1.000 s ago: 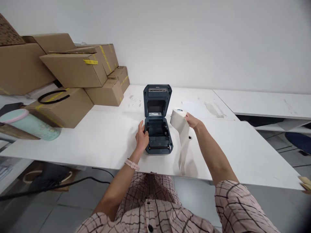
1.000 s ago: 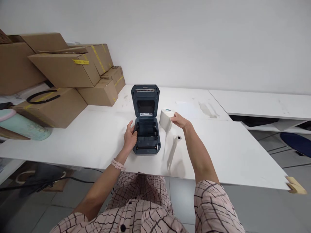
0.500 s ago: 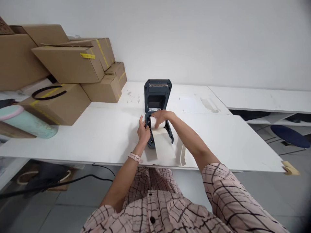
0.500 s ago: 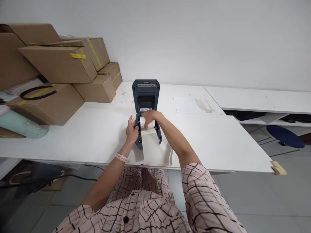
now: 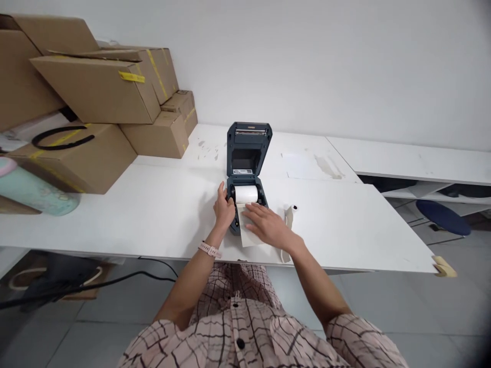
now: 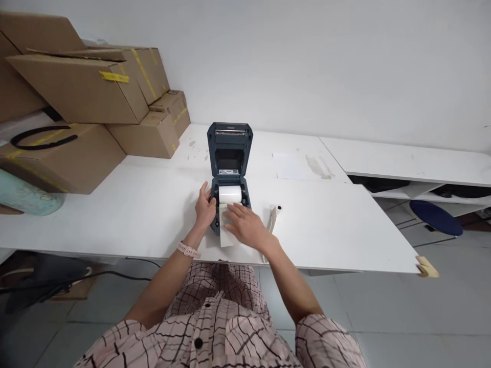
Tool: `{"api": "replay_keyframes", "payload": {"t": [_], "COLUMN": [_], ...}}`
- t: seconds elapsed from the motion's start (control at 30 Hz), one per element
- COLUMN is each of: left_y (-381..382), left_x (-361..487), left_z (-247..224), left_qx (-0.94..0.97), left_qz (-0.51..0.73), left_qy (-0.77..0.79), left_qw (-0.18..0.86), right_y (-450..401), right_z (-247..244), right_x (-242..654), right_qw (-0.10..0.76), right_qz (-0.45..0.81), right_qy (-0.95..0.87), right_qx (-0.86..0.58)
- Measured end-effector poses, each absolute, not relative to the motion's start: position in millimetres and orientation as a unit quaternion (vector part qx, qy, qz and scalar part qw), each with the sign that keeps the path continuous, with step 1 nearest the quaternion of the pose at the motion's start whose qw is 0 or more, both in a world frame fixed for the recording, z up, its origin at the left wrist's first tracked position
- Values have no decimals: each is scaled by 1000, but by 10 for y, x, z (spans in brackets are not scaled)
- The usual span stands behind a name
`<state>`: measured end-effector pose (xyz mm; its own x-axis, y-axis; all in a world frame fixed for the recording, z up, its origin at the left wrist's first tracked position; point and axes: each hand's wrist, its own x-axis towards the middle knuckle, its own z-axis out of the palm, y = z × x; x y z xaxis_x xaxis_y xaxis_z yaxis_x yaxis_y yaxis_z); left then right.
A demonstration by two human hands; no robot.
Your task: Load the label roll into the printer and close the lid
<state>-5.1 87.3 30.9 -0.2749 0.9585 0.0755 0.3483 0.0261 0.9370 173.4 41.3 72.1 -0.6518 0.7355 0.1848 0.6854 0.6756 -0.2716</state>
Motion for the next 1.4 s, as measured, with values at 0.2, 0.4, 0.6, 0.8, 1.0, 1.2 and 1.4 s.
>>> {"api": "replay_keyframes", "payload": {"t": [0.2, 0.4, 0.6, 0.8, 1.0, 1.2, 1.4], "left_y": [920, 669, 369, 408, 239, -5, -62], "left_x": [-64, -4, 68, 68, 101, 156, 128], "left_z": [233, 174, 89, 74, 104, 26, 45], "left_qx": [507, 483, 477, 469, 433, 413, 412], "left_qz": [488, 496, 501, 509, 516, 525, 525], "left_qy": [630, 612, 595, 596, 587, 572, 546], "left_qw": [329, 382, 409, 407, 449, 475, 506], "right_y": [227, 232, 198, 180, 237, 1046, 2332], "right_z": [535, 470, 425, 392, 537, 1113, 1401], "right_x": [1677, 1676, 1624, 1567, 1789, 2103, 1905], "right_qw": [155, 183, 192, 199, 210, 444, 494], "right_qz": [91, 91, 84, 92, 201, 205, 291], "right_qy": [-885, -883, -875, -869, -870, -751, -696], "right_qx": [-429, -423, -437, -444, -398, -444, -432]}}
